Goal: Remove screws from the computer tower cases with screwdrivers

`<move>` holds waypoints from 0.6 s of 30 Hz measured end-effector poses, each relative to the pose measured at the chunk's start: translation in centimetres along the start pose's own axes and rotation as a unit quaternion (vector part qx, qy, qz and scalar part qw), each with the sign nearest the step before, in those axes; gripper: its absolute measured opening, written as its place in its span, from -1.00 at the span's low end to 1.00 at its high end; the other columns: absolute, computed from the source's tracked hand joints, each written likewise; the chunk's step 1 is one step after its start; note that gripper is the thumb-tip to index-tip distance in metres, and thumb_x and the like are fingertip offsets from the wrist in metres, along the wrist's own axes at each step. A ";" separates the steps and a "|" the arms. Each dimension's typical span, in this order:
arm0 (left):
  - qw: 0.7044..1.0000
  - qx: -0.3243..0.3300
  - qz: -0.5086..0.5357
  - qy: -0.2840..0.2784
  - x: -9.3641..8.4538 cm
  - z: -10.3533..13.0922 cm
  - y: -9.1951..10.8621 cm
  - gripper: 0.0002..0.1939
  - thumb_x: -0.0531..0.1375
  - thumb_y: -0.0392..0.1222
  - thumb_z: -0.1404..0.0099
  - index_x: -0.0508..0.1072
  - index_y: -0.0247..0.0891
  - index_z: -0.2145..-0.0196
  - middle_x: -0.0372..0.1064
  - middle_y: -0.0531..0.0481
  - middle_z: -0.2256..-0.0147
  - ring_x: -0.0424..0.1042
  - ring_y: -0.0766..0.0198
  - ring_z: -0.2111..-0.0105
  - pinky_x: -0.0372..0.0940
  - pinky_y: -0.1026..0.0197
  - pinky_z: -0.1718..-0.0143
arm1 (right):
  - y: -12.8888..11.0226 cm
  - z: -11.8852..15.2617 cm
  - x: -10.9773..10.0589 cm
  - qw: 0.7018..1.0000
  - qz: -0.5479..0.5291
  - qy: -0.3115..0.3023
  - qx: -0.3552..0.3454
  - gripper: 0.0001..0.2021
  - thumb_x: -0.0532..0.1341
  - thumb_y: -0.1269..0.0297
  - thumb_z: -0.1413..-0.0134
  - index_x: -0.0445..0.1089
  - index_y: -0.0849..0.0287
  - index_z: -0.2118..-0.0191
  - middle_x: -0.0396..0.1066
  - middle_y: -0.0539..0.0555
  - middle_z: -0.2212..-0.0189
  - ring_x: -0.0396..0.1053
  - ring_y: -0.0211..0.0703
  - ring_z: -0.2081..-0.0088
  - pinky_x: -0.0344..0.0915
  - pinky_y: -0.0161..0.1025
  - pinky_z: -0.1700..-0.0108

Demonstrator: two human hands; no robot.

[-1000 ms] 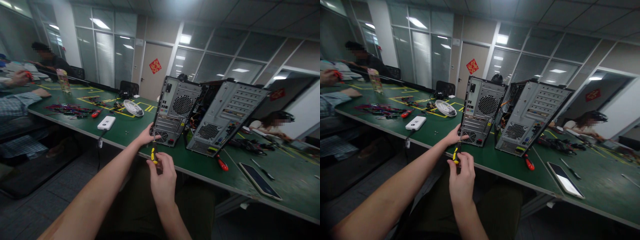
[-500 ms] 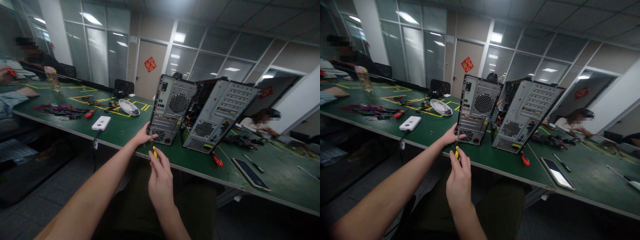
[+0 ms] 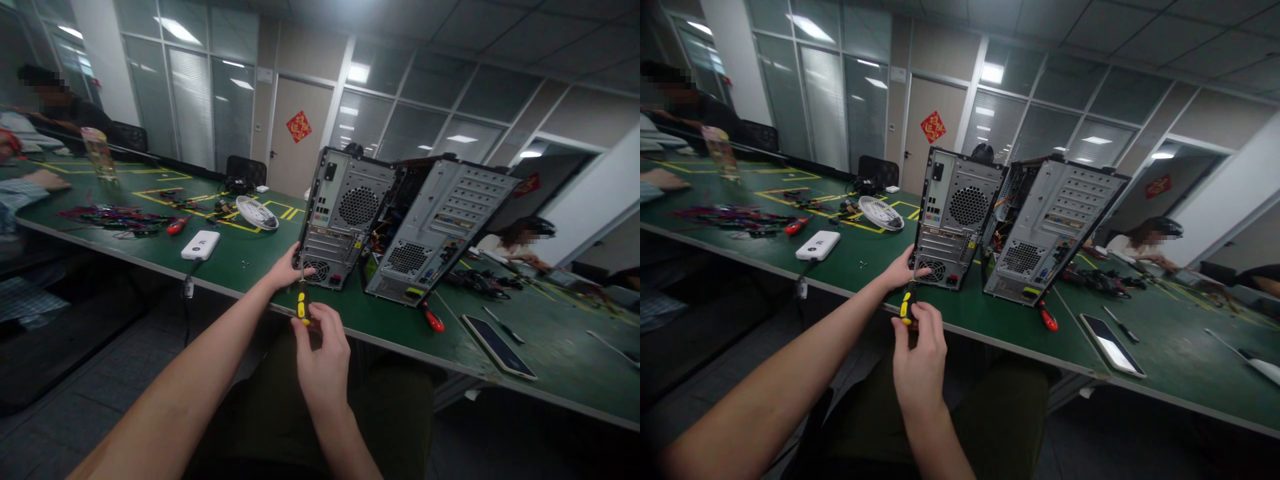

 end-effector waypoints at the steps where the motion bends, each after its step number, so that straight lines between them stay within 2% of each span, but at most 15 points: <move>1: 1.000 0.001 0.003 0.000 0.0 -0.1 -0.1 0.21 0.51 0.19 -0.01 0.10 -0.27 -0.46 0.34 -0.35 -0.34 0.38 -0.17 -0.32 0.20 -0.22 -0.40 | 0.0 0.0 0.0 1.000 0.000 -0.002 -0.003 -0.83 0.29 0.36 -0.34 0.55 0.16 0.01 0.52 0.22 0.00 0.57 -0.07 0.06 0.58 -0.20 0.08; 7: 1.000 0.008 -0.008 0.004 -0.1 0.1 0.1 0.17 0.50 0.18 -0.04 0.12 -0.24 -0.46 0.38 -0.31 -0.31 0.39 -0.16 -0.31 0.19 -0.22 -0.41 | -0.2 0.3 -0.1 0.999 0.018 0.006 -0.032 -0.76 0.20 0.46 -0.37 0.59 0.13 0.00 0.51 0.22 -0.05 0.56 -0.04 -0.04 0.57 -0.15 -0.05; 14: 1.000 0.000 -0.027 0.003 -0.3 0.4 1.2 0.19 0.49 0.18 -0.03 0.12 -0.34 -0.46 0.33 -0.37 -0.34 0.40 -0.17 -0.31 0.21 -0.16 -0.41 | -0.1 0.4 -0.5 0.997 0.030 -0.031 -0.059 -0.58 0.07 0.53 -0.41 0.55 0.12 -0.18 0.48 0.24 -0.22 0.47 -0.05 -0.25 0.46 -0.07 -0.28; 18: 0.999 -0.005 -0.039 0.004 -0.3 0.4 1.1 0.17 0.48 0.18 -0.04 0.12 -0.31 -0.46 0.35 -0.35 -0.33 0.40 -0.17 -0.30 0.21 -0.18 -0.40 | -0.3 0.3 -0.4 0.998 0.025 -0.032 -0.056 -0.59 0.08 0.51 -0.42 0.55 0.12 -0.18 0.48 0.25 -0.20 0.48 -0.05 -0.23 0.47 -0.09 -0.25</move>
Point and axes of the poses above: each hand's wrist, its own z-axis away from the middle knuckle, its own x-axis out of the palm, y = z × x, the point moved 3 cm from there along -z, towards the middle knuckle
